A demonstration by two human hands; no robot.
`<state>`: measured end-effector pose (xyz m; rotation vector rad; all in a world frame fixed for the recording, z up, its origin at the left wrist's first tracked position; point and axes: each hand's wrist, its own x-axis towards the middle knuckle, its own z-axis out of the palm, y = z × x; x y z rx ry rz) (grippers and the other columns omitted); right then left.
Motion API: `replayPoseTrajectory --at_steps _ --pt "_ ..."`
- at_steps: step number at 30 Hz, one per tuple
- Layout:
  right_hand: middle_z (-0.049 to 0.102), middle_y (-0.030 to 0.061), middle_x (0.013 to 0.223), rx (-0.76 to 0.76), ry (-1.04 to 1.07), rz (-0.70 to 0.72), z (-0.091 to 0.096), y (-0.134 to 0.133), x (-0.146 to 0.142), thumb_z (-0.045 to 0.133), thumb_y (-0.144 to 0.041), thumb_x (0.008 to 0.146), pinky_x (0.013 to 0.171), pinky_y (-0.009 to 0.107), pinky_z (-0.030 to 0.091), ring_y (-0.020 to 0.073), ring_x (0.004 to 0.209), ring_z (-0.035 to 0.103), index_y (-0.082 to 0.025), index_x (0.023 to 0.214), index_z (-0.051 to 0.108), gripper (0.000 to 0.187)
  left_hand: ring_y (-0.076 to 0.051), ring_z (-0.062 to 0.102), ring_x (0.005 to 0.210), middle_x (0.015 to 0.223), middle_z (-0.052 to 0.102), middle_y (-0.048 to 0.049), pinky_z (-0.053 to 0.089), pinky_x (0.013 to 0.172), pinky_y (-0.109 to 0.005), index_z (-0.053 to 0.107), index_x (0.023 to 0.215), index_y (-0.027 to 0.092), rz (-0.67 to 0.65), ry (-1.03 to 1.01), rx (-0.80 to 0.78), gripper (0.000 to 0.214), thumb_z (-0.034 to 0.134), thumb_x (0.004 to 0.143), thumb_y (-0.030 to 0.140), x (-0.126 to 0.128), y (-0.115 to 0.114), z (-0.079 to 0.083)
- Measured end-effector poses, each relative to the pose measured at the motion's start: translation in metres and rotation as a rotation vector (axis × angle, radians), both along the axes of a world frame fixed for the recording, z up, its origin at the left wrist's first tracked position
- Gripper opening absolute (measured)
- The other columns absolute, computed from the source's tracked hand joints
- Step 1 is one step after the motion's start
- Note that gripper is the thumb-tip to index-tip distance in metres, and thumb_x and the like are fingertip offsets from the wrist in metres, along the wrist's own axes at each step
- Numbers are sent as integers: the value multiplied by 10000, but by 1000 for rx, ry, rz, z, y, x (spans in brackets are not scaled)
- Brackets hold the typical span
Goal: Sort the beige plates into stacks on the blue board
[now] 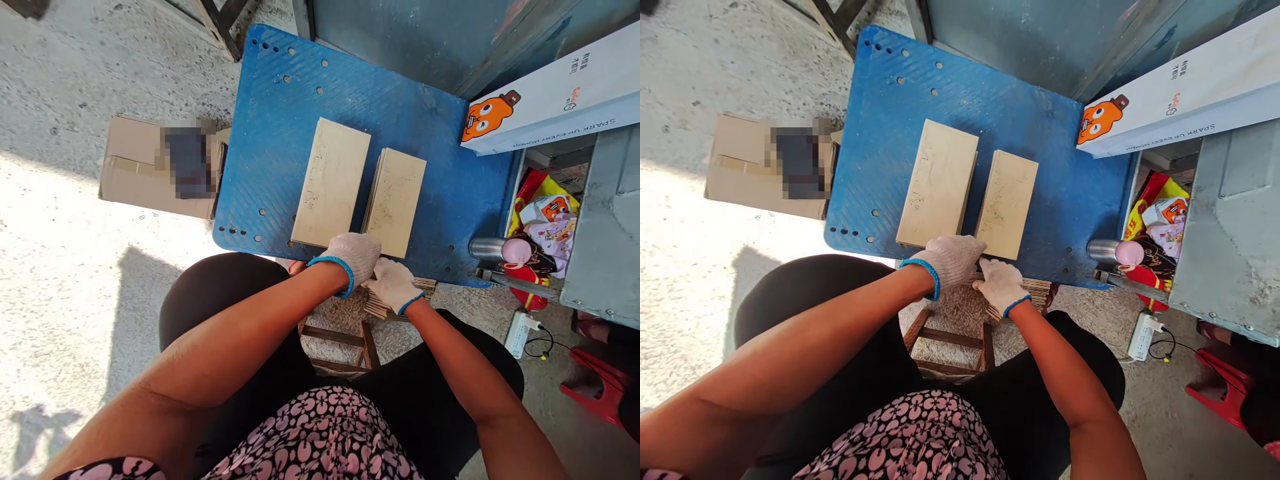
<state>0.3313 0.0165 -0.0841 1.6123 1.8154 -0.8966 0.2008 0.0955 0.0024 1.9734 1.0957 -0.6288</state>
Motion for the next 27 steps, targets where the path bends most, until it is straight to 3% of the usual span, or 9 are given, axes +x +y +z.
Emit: replayPoseTrajectory --at_steps 3,6,9,13,16,19,27 --pt "660 117 1180 15 -10 -18 14 -2 9 550 -464 893 812 348 461 280 1039 633 -210 1267 560 452 -362 640 1081 1174 658 -194 535 846 -500 644 1187 151 38 -24 -14 350 532 856 156 3 0 -6" --pt "699 110 1074 -89 -35 -70 28 -5 20 539 -454 885 755 341 455 284 975 656 -210 1083 654 334 -365 642 1070 1176 650 -201 535 839 -488 628 1183 154 84 -68 -21 342 551 851 185 7 -2 -15" --pt "718 105 976 -146 -76 -201 43 -2 35 542 -475 866 721 345 448 292 938 661 -223 935 691 301 -349 638 1067 1197 622 -198 538 834 -457 557 1221 138 158 -99 62 392 571 833 192 14 -4 -29" --pt "706 91 1067 60 -31 -480 52 10 56 519 -492 879 759 345 459 274 978 649 -244 1045 677 337 -286 559 1199 1282 550 -172 490 954 -363 484 1235 128 305 -186 205 463 605 790 166 24 -3 -49" --pt "653 100 1223 215 88 -670 46 22 65 527 -485 877 821 354 470 271 1065 623 -243 1216 606 424 -270 539 1233 1345 506 -188 460 996 -324 440 1261 116 462 -191 165 542 652 772 214 30 0 -58" --pt "611 103 1299 235 184 -832 33 32 64 564 -495 843 865 374 470 281 1123 596 -247 1247 582 474 -277 552 1226 1359 515 -199 459 989 -334 399 1298 119 588 -168 124 590 655 785 255 36 6 -60" --pt "712 12 1055 251 490 -1017 2 44 52 550 -399 799 795 298 485 192 925 630 -254 1048 654 307 -264 659 1015 1119 675 -148 495 820 -319 448 1222 147 731 -143 4 447 586 820 285 40 17 -63"
